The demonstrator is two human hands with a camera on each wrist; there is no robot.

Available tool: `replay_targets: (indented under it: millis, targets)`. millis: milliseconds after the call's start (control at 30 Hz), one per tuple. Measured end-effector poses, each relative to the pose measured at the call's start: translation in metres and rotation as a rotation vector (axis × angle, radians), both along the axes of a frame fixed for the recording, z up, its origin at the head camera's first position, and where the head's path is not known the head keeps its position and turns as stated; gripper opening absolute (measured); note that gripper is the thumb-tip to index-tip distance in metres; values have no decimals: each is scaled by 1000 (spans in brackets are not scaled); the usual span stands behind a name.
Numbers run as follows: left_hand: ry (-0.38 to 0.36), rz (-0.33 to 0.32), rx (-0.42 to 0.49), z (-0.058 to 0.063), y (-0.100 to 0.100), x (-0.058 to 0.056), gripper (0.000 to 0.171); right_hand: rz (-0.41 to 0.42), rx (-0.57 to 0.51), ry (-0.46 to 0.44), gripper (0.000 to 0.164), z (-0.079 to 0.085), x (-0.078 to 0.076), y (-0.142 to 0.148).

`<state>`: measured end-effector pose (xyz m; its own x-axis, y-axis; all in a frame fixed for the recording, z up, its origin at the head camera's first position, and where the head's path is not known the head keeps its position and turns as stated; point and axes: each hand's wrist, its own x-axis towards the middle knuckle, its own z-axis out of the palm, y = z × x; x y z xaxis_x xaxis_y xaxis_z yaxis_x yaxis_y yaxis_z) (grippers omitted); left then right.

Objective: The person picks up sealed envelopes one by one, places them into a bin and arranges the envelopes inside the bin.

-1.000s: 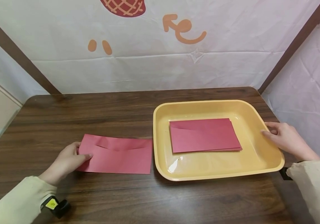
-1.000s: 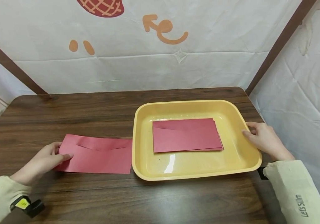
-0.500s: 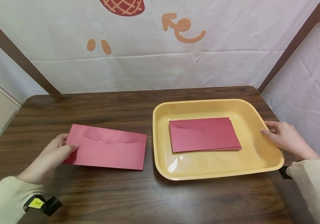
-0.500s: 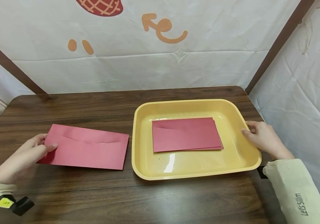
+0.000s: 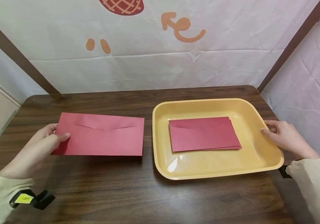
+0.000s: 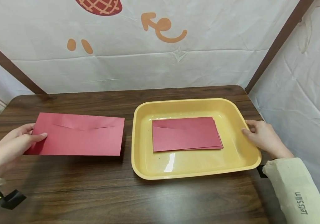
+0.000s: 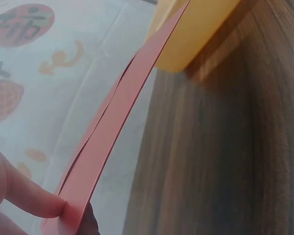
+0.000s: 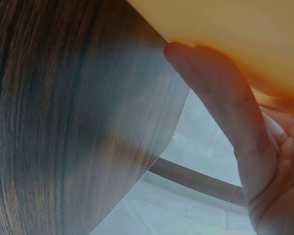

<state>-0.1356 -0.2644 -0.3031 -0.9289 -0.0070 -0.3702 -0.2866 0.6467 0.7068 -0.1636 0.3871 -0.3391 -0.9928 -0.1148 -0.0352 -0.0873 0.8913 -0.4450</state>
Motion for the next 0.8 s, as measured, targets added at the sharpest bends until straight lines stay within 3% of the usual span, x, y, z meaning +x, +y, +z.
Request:
replay_targets:
  millis: [233,800]
  targets:
    - [21,-9,51,8,12,-6,63,-1,-1,-4,47,0,0,0]
    - [21,-64,200,17,68,-24,53,-12,1,-12,47,0,0,-1]
